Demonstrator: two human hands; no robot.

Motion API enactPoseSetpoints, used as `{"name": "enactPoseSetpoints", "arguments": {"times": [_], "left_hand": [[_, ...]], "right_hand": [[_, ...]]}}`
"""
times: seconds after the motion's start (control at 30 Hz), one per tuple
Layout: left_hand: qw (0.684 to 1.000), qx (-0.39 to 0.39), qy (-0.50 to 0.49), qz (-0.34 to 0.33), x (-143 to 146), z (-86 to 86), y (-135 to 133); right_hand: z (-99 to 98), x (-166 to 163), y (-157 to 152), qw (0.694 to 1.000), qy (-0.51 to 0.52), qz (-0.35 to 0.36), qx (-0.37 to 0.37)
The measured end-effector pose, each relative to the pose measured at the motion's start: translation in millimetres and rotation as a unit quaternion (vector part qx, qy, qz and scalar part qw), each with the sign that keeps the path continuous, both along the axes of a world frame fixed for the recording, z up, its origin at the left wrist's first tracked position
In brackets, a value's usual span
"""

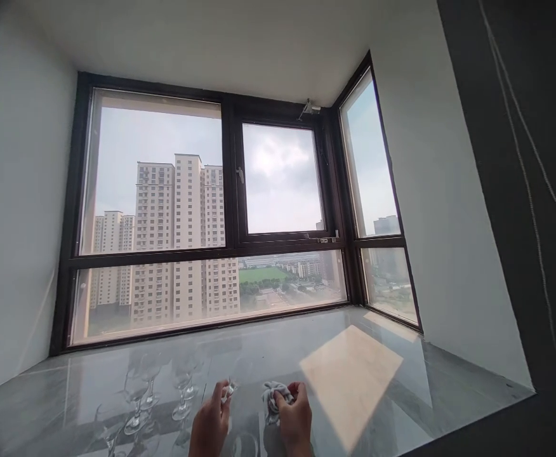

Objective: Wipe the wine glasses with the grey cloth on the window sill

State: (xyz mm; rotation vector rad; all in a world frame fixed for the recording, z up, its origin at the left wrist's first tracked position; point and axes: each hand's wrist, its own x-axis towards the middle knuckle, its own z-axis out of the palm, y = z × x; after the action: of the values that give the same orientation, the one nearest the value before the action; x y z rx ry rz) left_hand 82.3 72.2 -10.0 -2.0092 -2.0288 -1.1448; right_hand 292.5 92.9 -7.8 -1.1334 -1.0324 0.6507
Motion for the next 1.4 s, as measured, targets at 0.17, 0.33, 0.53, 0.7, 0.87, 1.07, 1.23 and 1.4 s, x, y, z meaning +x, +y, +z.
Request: {"name": "enactPoseSetpoints", "arguments": {"times": [0.17, 0.33, 0.53, 0.7, 0.87, 1.07, 1.23, 1.4], "left_hand": [[0.999, -0.006, 0.046, 0.018, -0.3, -0.2, -1.3], [0.998, 0.001, 0.066, -0.018, 5.8, 0.0, -5.2], [0.995, -0.053, 0.056, -0.062, 12.3, 6.2, -9.5], [0.993, -0.068, 0.053, -0.075, 15.8, 13.1, -17.5], [0.992, -0.058, 0.070, -0.089, 17.6, 19.6, -24.4], [0.992, -0.040, 0.060, -0.107, 17.6, 20.6, -24.0], [0.994, -0.017, 0.025, -0.105, 13.1, 17.4, -22.5], [0.997, -0.010, -0.014, -0.081, 7.2, 13.7, -15.5]], "right_hand": [[-8.5, -20.9, -7.2, 0.981, -0.121, 0.087, 0.120], [-14.0, -27.2, -9.1, 0.957, -0.215, 0.083, 0.175], [-24.8, -29.3, 0.9, 0.952, -0.190, 0.038, 0.238], [-18.2, -24.7, -6.7, 0.969, -0.162, -0.010, 0.189], [-11.1, -18.6, -8.6, 0.980, -0.131, -0.061, 0.140], [-7.3, -14.7, -6.0, 0.984, -0.125, -0.062, 0.108], [-3.6, -13.8, -9.5, 0.985, -0.123, -0.075, 0.094], [-5.1, -15.9, -10.7, 0.984, -0.151, -0.047, 0.086]]}}
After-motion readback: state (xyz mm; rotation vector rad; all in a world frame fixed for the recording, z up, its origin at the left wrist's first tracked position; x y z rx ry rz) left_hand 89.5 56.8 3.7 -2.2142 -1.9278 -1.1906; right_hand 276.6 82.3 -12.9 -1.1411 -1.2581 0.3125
